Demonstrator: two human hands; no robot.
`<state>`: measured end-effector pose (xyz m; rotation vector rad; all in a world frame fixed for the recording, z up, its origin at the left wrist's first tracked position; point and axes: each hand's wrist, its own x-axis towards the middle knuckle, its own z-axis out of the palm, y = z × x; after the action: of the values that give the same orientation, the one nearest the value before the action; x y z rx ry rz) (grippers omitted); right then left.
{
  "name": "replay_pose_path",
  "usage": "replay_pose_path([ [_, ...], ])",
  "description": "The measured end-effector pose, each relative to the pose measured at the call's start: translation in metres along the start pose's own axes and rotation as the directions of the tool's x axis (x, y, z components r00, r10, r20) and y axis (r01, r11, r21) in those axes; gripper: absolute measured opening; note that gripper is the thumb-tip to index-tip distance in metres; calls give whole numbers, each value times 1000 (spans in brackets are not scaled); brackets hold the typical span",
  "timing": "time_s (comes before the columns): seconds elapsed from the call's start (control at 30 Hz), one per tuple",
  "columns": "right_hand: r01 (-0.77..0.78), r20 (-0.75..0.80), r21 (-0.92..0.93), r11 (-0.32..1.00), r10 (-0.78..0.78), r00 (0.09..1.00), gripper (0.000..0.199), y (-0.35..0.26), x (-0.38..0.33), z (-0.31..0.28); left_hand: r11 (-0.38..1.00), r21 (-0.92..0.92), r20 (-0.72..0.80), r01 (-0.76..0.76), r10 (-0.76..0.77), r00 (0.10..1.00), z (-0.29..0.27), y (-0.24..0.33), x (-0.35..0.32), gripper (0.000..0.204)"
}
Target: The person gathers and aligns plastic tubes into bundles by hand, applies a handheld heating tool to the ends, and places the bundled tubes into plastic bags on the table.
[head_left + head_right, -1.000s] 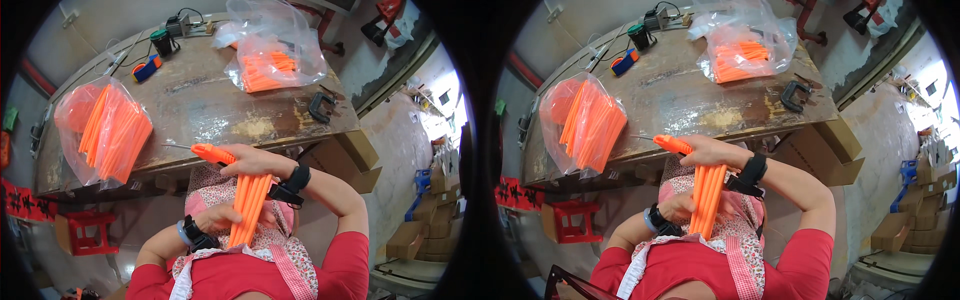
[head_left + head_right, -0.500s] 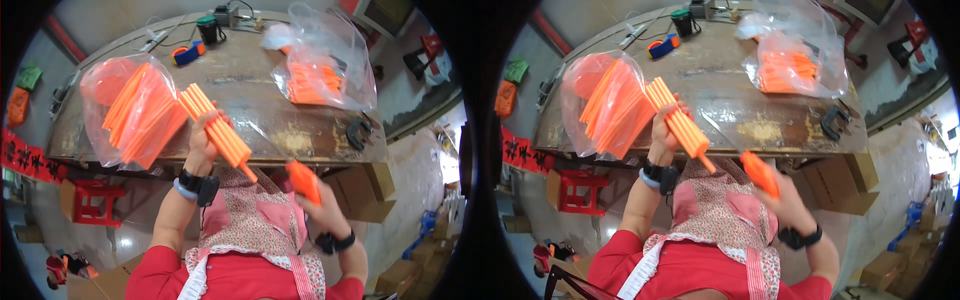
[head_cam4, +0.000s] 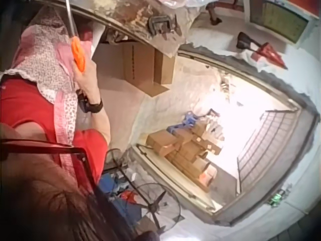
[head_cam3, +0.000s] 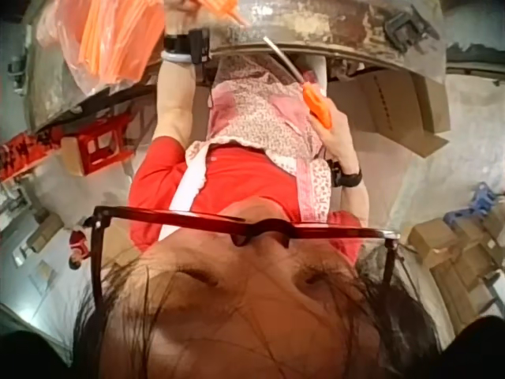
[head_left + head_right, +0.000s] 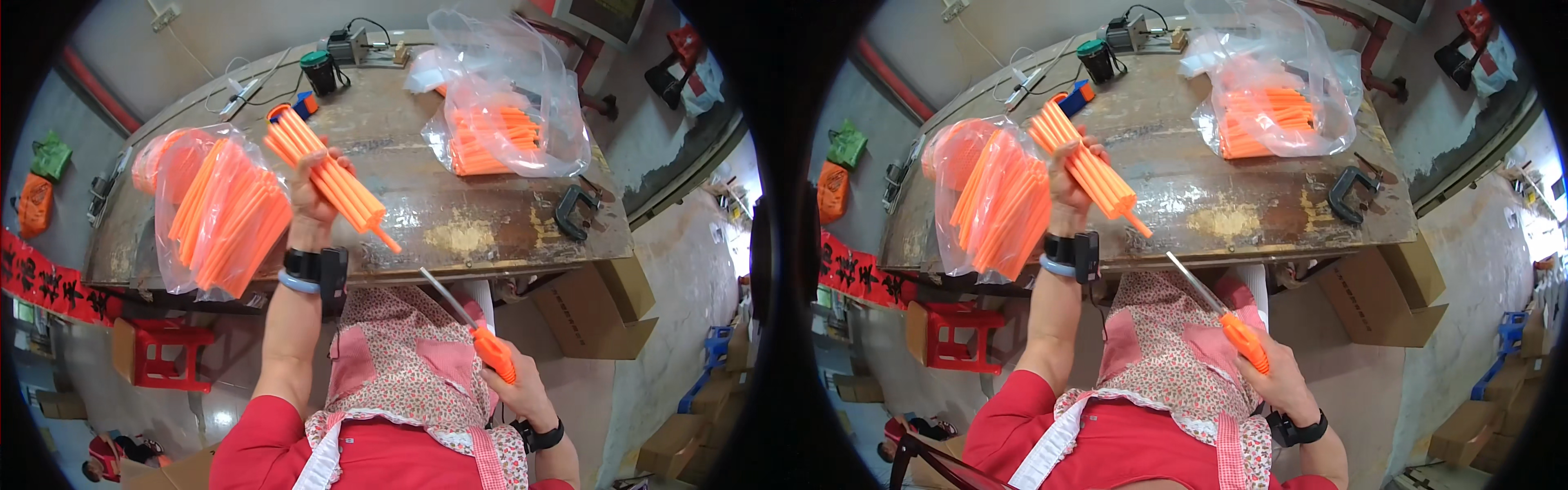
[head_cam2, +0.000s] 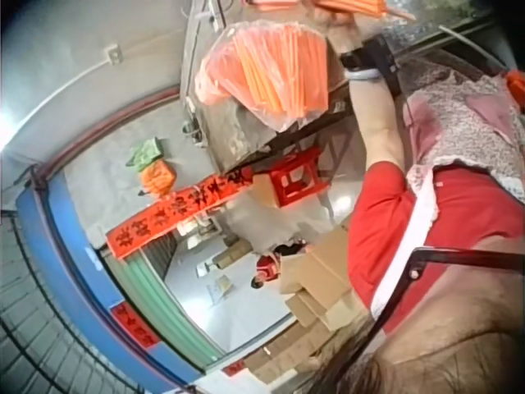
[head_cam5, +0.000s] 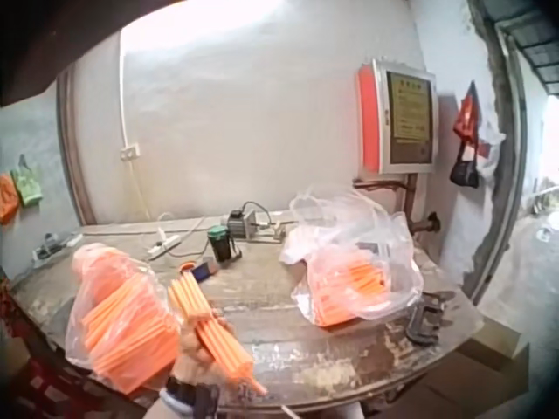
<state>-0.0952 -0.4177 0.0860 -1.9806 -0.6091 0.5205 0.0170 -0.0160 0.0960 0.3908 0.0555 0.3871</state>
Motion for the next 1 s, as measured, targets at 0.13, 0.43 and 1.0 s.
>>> replay_pose_path([
  [0.13, -73, -34, 74, 995, 76, 997, 44, 10, -6, -1, 629, 652, 272, -424, 328, 905, 26, 24, 4, 43],
  [0.43, -96, 9, 123, 988, 96, 995, 40, 31, -13, 24, 153, 954, 247, -257, 79, 966, -50, -20, 14, 31],
  [1.0, -35, 11, 201, 979, 33, 999, 46, 2, 26, 7, 999, -24, -138, 32, -35, 990, -32, 0, 9, 16],
])
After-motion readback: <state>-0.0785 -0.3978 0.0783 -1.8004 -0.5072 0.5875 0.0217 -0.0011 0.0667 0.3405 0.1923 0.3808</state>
